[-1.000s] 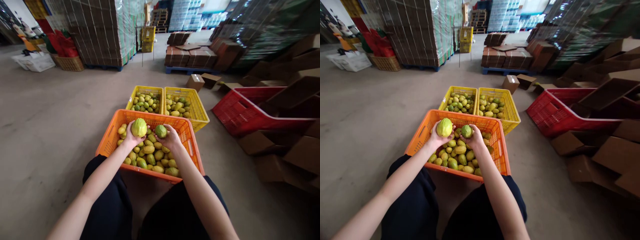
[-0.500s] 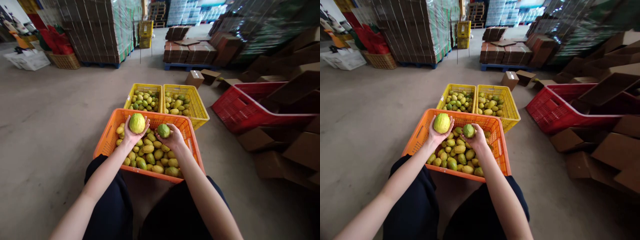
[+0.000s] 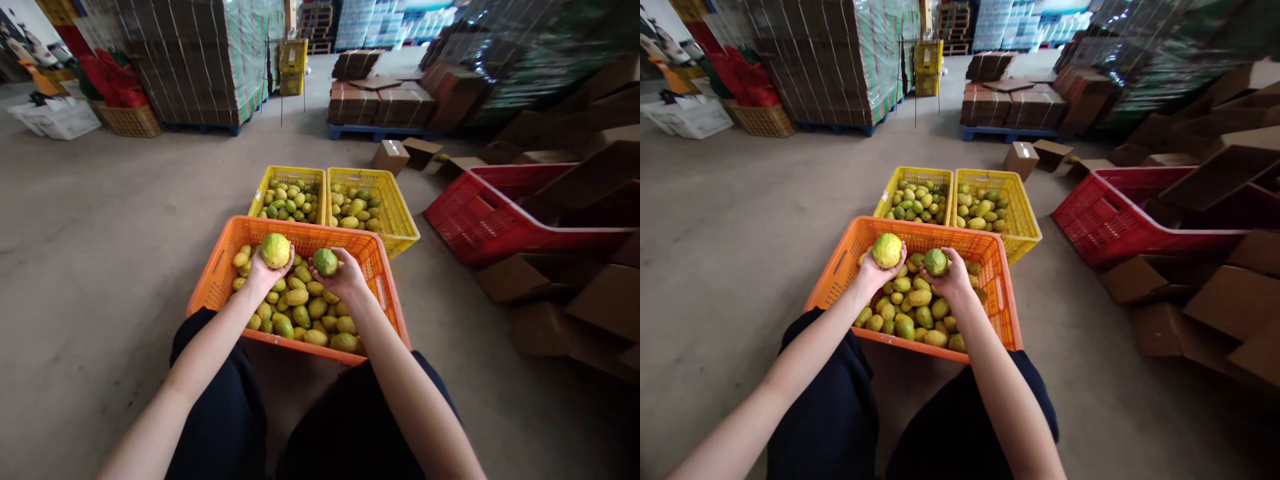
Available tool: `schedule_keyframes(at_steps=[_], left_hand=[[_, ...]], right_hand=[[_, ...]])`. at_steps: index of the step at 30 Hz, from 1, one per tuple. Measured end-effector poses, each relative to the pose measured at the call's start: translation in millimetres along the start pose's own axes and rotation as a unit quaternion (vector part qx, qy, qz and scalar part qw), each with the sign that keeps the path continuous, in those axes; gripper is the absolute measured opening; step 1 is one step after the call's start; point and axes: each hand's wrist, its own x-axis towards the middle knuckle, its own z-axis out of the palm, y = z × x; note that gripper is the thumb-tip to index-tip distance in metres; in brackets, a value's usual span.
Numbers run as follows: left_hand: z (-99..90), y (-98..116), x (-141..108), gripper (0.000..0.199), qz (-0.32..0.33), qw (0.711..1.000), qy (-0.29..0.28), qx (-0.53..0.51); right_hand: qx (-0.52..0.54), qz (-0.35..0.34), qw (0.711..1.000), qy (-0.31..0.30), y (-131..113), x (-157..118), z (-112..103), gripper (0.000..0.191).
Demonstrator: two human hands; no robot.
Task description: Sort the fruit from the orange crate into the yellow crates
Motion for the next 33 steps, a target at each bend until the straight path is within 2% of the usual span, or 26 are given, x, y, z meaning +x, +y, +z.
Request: schedule_keyframes(at_steps=[5, 15, 21, 24, 27, 30, 33], left_hand=[[1.7, 0, 0, 0.039, -0.001, 1.000, -0.009, 0.005], [-3.0, 2, 7, 0.038, 0.010, 0.999, 0.040, -0.006], [-9.2, 2, 11, 0.036, 0.026, 0.998, 0.049, 0.003], [-8.0, 0, 7, 0.041, 0.031, 0.999, 0.016, 0.001], [-1.2, -4, -2, 0.043, 0.037, 0.997, -0.061, 0.001], [7.2, -8, -13, 0.037, 0.067, 0.992, -0.108, 0.024], [10.9, -15, -21, 0.035, 0.079, 0.986, -0.133, 0.058]], right_hand=[[0.004, 0.005, 1.000, -0.018, 1, 4, -4, 0.015], [0.002, 0.009, 1.000, -0.021, 3, 6, -5, 0.015], [-0.003, 0.012, 1.000, -0.011, 3, 5, -4, 0.015], [-0.018, 0.011, 1.000, -0.015, 2, 5, -3, 0.016], [-0.060, 0.000, 0.998, -0.030, 3, 3, -2, 0.013], [-0.085, -0.072, 0.993, -0.050, 7, 0, 1, 0.002], [-0.120, -0.223, 0.964, -0.083, 13, -2, 3, 0.015]])
